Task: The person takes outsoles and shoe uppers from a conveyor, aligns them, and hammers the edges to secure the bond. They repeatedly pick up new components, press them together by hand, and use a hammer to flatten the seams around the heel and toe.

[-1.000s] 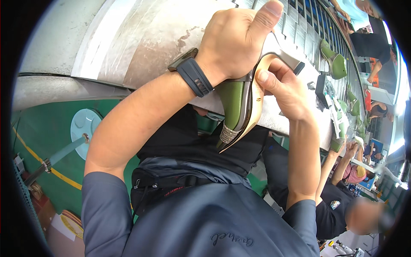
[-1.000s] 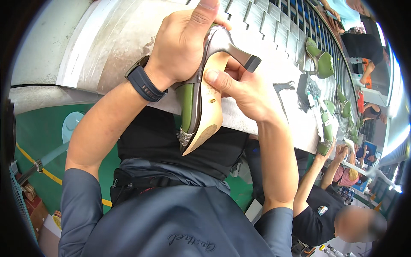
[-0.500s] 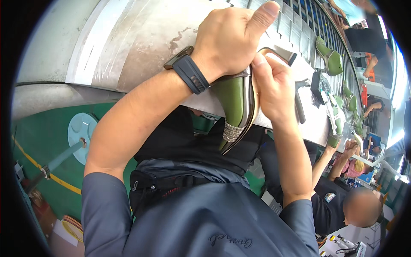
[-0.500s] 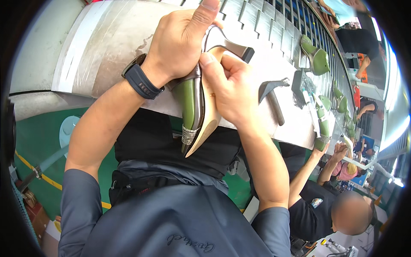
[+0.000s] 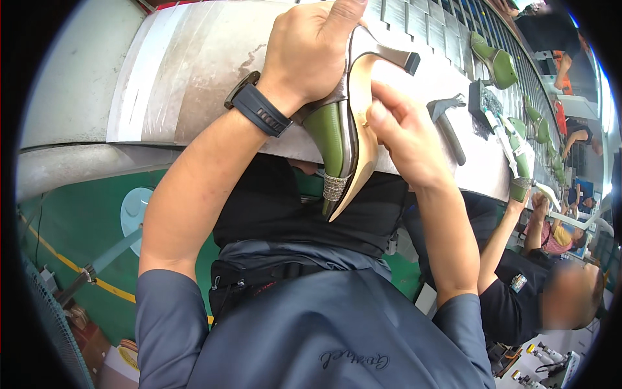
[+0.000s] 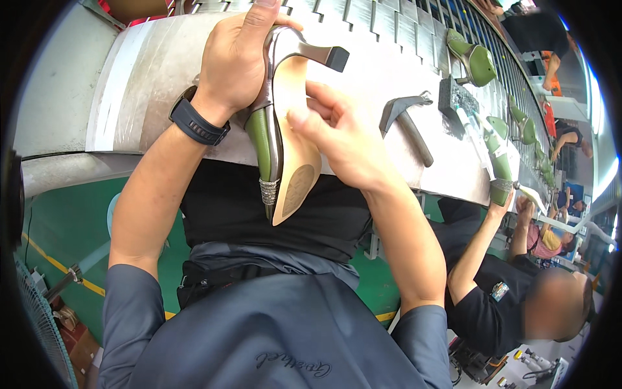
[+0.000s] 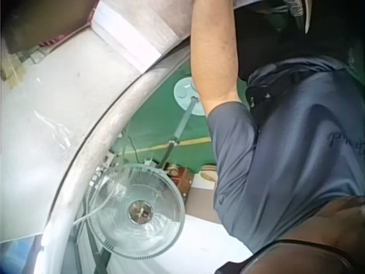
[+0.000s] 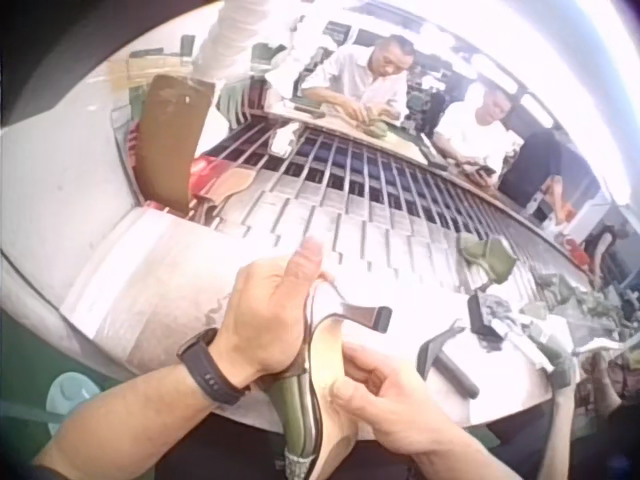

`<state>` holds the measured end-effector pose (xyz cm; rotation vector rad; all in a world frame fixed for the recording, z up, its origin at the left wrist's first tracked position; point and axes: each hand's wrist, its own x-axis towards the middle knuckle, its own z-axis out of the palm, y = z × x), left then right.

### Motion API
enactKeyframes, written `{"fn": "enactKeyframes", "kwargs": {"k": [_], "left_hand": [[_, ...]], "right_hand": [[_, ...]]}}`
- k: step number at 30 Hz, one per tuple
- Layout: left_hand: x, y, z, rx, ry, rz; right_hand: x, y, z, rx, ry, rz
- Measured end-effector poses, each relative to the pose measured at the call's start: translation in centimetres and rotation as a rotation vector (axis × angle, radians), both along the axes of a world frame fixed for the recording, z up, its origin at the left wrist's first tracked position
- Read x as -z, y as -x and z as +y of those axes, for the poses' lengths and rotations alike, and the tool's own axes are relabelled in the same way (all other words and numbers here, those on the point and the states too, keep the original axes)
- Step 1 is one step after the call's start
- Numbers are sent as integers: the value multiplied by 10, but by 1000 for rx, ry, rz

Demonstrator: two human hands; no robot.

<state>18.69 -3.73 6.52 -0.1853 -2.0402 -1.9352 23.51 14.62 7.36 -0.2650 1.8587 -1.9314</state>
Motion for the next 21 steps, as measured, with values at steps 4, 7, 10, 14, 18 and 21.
{"fn": "enactKeyframes", "kwargs": {"k": [4,7,10,14,18,21], "left_hand": [[-9,-5,4,1,-4,169],[-8,-4,1,-17,58,130],[-4,3,-3,44,76,60],[10,-4,-30,123,143,83],[27,-51,-66,-77,2,236],[50,-94,-76,-286,311,462]], "right_hand": [[-5,-11,-2,-36,-92,51],[-11,-2,-16,40,-168,36],[4,15,-19,105,-134,107],[-9,12,-18,-74,-295,208],[-32,-8,-3,-231,-540,506],[-38,-1,3,-145,-836,1007]]}}
